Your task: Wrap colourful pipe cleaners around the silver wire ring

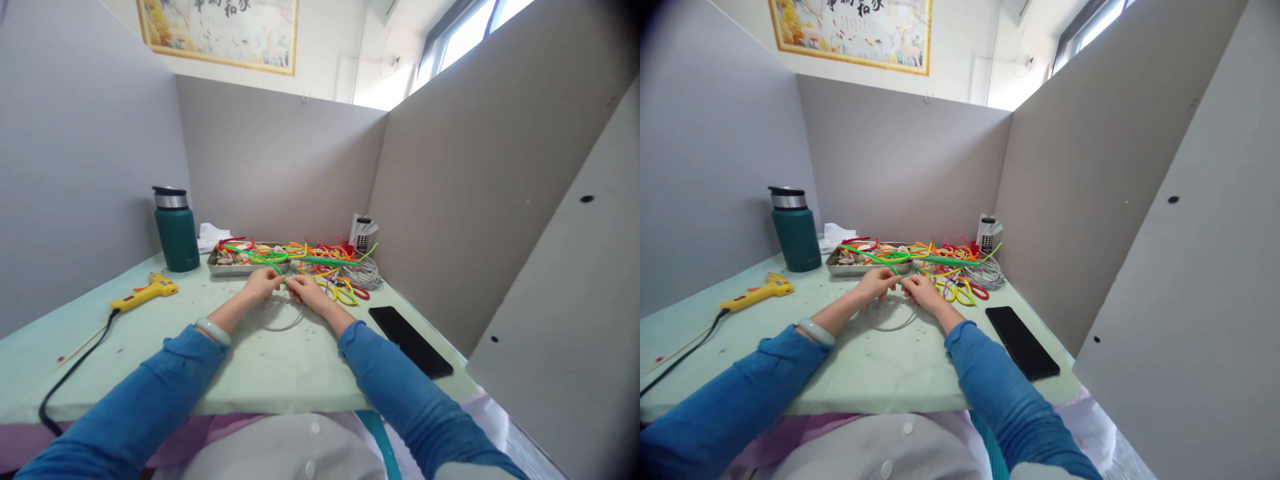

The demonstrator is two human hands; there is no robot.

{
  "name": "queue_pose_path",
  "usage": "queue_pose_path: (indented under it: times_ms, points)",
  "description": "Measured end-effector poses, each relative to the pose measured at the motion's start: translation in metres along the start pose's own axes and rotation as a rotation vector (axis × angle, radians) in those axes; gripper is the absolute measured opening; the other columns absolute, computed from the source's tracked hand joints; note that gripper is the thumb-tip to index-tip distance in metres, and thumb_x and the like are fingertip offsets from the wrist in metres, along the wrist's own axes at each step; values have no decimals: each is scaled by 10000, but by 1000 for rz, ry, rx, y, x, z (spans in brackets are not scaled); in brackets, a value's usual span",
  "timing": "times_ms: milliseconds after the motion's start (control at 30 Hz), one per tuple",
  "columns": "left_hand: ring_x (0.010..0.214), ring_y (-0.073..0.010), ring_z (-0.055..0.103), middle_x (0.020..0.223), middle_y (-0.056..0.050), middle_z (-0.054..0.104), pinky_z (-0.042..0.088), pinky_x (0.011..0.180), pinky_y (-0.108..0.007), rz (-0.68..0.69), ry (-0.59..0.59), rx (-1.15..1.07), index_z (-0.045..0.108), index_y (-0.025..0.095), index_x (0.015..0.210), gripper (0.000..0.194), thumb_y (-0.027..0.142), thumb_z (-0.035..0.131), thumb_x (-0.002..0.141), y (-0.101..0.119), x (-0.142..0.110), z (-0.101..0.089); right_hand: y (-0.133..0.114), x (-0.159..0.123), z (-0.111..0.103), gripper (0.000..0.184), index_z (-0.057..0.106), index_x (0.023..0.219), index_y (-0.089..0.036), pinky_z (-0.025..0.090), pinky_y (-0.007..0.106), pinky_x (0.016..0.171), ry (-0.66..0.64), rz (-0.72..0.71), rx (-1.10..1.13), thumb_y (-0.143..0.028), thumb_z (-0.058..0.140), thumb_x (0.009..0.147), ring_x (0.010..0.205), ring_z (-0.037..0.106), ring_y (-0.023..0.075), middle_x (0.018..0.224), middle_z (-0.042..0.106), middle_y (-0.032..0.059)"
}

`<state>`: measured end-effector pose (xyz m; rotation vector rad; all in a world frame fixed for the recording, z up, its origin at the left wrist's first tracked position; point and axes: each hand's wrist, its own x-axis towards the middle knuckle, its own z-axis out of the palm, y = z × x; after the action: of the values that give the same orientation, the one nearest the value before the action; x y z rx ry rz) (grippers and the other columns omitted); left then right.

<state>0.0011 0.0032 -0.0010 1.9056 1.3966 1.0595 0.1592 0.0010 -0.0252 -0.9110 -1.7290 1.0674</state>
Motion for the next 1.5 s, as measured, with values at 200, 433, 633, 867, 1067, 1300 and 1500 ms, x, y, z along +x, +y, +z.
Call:
queue_pose_path:
  times_ms: [200, 433, 633, 867, 1067, 1300, 1500]
  points:
    - [370, -70, 448, 598, 25, 574, 339, 424, -201, 138, 75, 60, 540, 176, 676, 248, 424, 555, 680, 6, -2, -3, -2, 0, -1, 265, 510, 676, -151, 258, 192, 360, 24, 14, 80, -404, 521, 755, 378, 366, 46, 540, 492, -42]
    - [479, -87, 485, 652, 1, 604, 349, 488, -194, 232, 61, 73, 615, 178, 758, 169, 324, 569, 688, 6, 0, -1, -6, -1, -2, 280, 487, 655, -150, 259, 181, 354, 45, 46, 150, -415, 532, 737, 369, 360, 38, 535, 485, -43]
    - [663, -129, 557, 800, -45, 650, 396, 603, -210, 365, 85, 189, 683, 187, 802, 185, 288, 549, 726, 2, 3, -2, -5, -1, -2, 268, 499, 674, -149, 255, 185, 359, 41, 47, 161, -406, 534, 740, 379, 365, 43, 530, 487, -44]
    - [767, -144, 581, 856, -45, 665, 418, 699, -228, 436, 90, 267, 711, 199, 843, 198, 240, 551, 734, -1, 5, -2, -4, -1, -3, 276, 496, 657, -147, 257, 182, 352, 36, 49, 160, -406, 544, 740, 373, 372, 40, 528, 487, -46]
    - [749, -150, 583, 835, -51, 661, 424, 688, -246, 426, 100, 371, 711, 187, 873, 206, 223, 565, 733, -2, 5, -1, -3, 0, -2, 270, 502, 643, -146, 251, 184, 349, 38, 47, 166, -394, 547, 739, 368, 374, 41, 524, 486, -44]
    - [706, -126, 555, 830, -40, 639, 413, 661, -230, 499, 133, 367, 676, 180, 939, 237, 202, 557, 735, -1, 2, -1, -3, 0, -3, 272, 497, 645, -151, 259, 187, 350, 28, 36, 182, -402, 544, 740, 370, 369, 40, 531, 483, -48]
    - [709, -122, 549, 809, -31, 633, 408, 653, -223, 524, 171, 309, 639, 158, 915, 209, 177, 562, 722, 2, -1, -2, -4, -1, -3, 269, 490, 642, -153, 259, 189, 347, 29, 26, 187, -397, 534, 746, 366, 362, 41, 538, 486, -45]
